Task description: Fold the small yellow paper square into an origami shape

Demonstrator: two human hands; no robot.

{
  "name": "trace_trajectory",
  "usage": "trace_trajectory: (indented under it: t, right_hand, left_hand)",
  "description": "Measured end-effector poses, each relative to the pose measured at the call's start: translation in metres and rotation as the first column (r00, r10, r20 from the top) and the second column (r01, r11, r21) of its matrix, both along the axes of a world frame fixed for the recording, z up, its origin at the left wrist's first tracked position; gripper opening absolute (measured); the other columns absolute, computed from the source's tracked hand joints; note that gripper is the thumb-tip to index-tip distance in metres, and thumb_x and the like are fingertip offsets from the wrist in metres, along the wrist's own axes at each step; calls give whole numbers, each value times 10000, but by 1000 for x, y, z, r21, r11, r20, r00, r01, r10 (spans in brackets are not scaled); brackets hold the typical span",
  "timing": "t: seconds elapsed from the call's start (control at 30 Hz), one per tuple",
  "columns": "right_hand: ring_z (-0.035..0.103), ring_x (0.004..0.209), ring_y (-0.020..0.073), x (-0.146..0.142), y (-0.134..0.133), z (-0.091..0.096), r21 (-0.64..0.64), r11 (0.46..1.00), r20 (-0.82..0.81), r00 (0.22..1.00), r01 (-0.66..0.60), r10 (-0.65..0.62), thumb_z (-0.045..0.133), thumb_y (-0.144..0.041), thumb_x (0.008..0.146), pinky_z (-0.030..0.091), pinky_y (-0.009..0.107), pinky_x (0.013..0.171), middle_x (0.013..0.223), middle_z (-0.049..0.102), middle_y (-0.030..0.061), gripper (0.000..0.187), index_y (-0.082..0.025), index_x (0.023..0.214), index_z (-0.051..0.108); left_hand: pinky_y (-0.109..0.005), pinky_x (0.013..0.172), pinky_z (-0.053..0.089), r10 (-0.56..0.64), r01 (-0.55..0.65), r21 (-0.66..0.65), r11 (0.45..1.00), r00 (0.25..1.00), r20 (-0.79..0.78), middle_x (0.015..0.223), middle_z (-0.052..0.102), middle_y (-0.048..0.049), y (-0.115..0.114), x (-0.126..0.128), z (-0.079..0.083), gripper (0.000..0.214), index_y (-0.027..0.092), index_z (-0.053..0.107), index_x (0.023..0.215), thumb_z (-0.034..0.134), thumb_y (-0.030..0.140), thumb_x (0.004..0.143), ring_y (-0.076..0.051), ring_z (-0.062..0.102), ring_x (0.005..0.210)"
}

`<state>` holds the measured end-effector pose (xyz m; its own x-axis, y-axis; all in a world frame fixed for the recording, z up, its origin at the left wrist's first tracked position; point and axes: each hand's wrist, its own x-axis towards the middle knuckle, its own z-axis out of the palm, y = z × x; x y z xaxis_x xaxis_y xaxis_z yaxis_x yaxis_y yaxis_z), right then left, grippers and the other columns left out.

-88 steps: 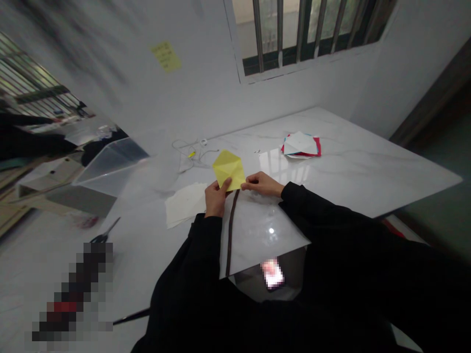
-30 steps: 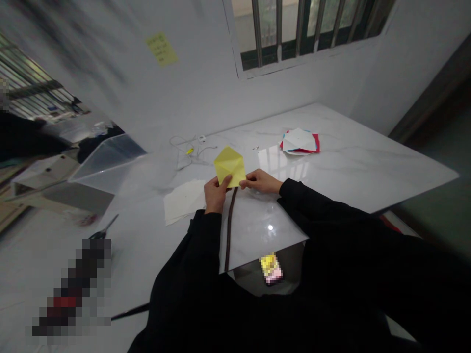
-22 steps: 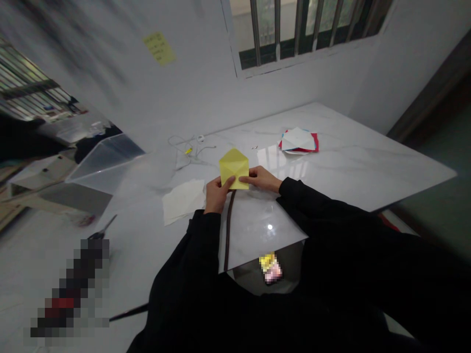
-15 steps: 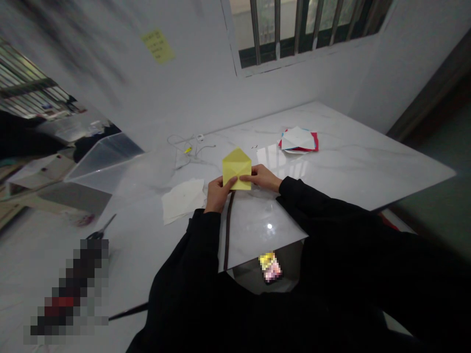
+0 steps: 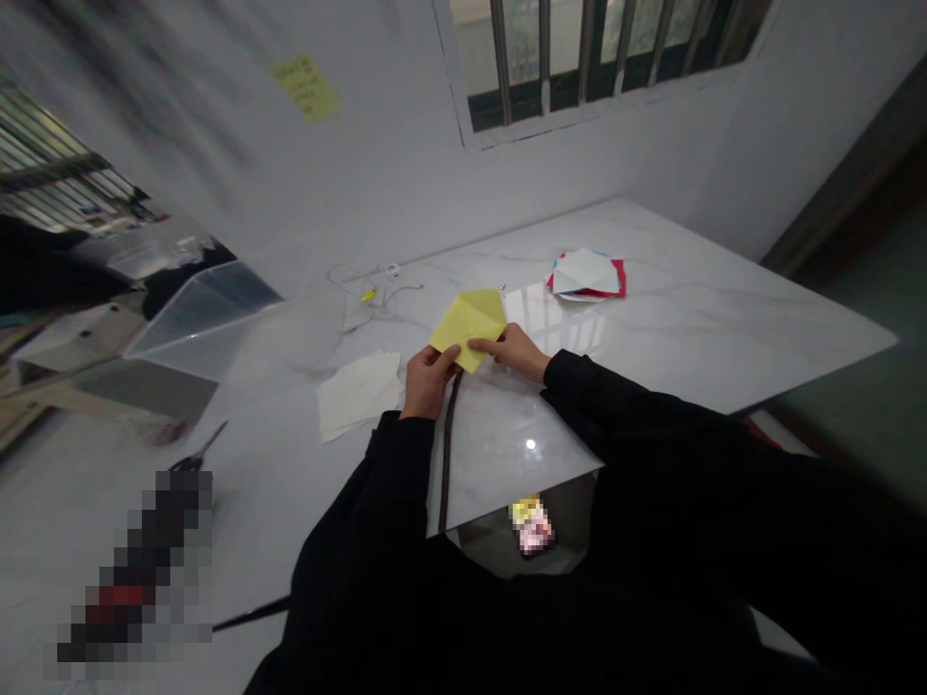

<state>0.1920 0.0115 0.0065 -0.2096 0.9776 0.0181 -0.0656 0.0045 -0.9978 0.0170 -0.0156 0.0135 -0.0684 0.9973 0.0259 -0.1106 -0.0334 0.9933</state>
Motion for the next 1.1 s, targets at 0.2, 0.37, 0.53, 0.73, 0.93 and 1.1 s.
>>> trace_trajectory:
  t: [0.2, 0.37, 0.53, 0.73, 0.93, 1.1]
  right_hand:
    - [547, 682, 131, -2, -2, -1, 12, 999, -9, 999, 35, -35, 845, -403, 744, 469, 253, 590, 820, 695, 93, 397, -73, 940, 741]
    - [516, 674, 135, -1, 0, -2, 22, 1000, 0, 1000, 11, -11, 853, -570, 717, 436, 257, 574, 756, 639, 60, 510, -111, 898, 721]
    - [588, 794, 170, 9, 3, 7, -53, 997, -158, 987, -53, 44, 444, -860, 898, 463, 250, 623, 850, 675, 88, 748, -163, 975, 706]
    - [618, 899, 167, 14, 7, 8, -144, 988, -223, 975, -55, 21, 447, -725, 985, 449, 222, 642, 958, 706, 85, 600, -183, 1022, 702]
    - [601, 860, 145, 11, 6, 1, -50, 988, -177, 975, -144, 134, 701, -624, 875, 437, 208, 621, 1026, 703, 81, 462, -168, 950, 718]
    - [560, 740, 125, 14, 6, -2, 81, 982, -37, 984, -169, 172, 784, -597, 794, 429, 235, 615, 899, 684, 55, 463, -158, 935, 736]
  left_hand:
    - [-390, 887, 586, -33, 33, 22, 999, 999, 17, 1147, 773, -139, -2, 5, 0, 513, 141, 750, 1075, 858, 429, 665, -273, 722, 1052]
    - [-412, 906, 589, 6, -7, 9, 1000, 999, 31, 1117, 778, -145, -1, 5, 0, 497, 128, 751, 1054, 857, 400, 652, -290, 729, 1054]
    - [-416, 899, 596, 51, -50, -15, 999, 997, 52, 1077, 782, -133, 2, 0, 2, 429, 132, 739, 1011, 821, 355, 654, -295, 725, 1071]
    - [-395, 843, 612, 48, -46, -44, 998, 997, 61, 1012, 788, -113, 2, -2, 2, 352, 146, 731, 931, 799, 310, 627, -280, 738, 1003]
    - [-370, 781, 614, 58, -56, -46, 997, 998, 34, 951, 785, -89, 3, -2, 1, 318, 165, 717, 872, 787, 321, 604, -281, 737, 971]
    - [-376, 808, 607, 51, -51, -50, 997, 999, -8, 931, 773, -97, 3, 0, 2, 362, 149, 714, 874, 807, 369, 602, -304, 726, 1037]
